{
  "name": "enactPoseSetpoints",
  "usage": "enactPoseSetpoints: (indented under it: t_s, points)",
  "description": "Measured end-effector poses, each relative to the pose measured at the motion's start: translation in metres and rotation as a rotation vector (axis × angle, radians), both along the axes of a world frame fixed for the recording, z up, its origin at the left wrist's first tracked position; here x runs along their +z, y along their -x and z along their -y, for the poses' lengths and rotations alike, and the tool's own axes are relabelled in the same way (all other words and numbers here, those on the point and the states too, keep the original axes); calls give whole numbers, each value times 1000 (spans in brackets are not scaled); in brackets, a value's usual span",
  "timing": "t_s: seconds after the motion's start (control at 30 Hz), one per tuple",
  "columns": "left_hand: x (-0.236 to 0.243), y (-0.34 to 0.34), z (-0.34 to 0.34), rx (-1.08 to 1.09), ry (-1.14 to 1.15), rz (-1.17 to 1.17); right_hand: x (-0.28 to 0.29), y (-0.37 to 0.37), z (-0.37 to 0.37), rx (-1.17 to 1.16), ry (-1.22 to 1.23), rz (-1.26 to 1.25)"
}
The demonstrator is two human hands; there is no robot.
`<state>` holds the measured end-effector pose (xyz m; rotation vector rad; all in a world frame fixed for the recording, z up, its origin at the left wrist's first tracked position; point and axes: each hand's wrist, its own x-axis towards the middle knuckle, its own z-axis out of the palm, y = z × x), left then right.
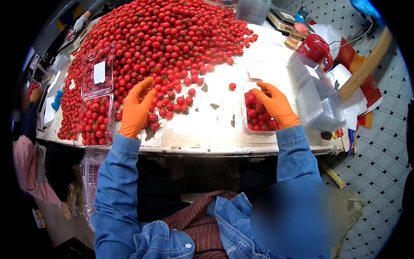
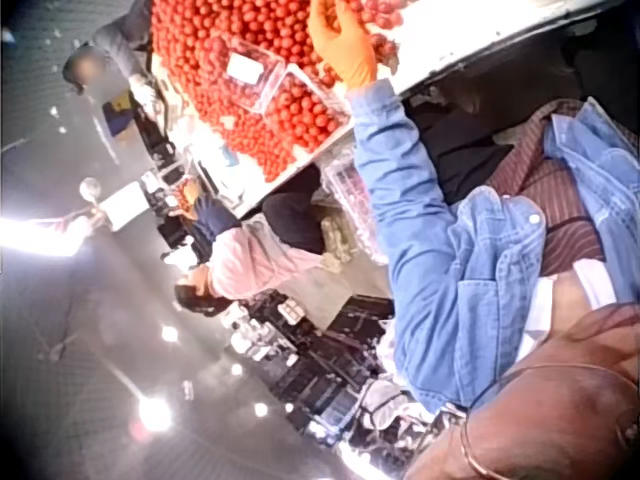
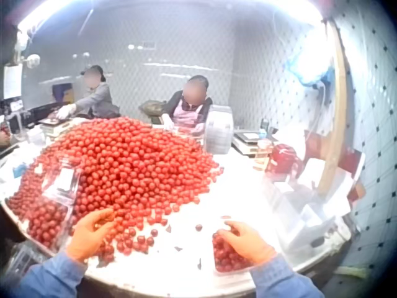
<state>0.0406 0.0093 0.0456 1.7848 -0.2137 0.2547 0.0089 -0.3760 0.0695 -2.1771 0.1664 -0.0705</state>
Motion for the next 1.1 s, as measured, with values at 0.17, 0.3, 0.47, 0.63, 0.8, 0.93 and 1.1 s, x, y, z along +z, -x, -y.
enactPoseSetpoints:
  t_s: [0.17, 0.3, 0.47, 0.63, 0.8, 0.93, 1.1]
  points:
    - [-7, -2, -13, -8, -266, -5, 8, -7, -10, -31, 96, 285]
    - [-35, -7, -28, 29, -927, 291, -2, -15, -59, 165, 66, 390]
    - [-33, 22, 10, -252, -1180, 139, -40, -27, -123, 488, 348, 516]
    - [-5, 53, 13, -497, -1096, 152, -70, -26, -144, 529, 564, 481]
    - [-5, 39, -25, -213, -1137, 189, -51, 4, -169, 758, 418, 376]
    - [6, 54, -19, -665, -977, 65, -19, 25, -143, 978, 537, 357]
    - [24, 65, -29, -660, -826, 120, 14, 39, -104, 762, 425, 135]
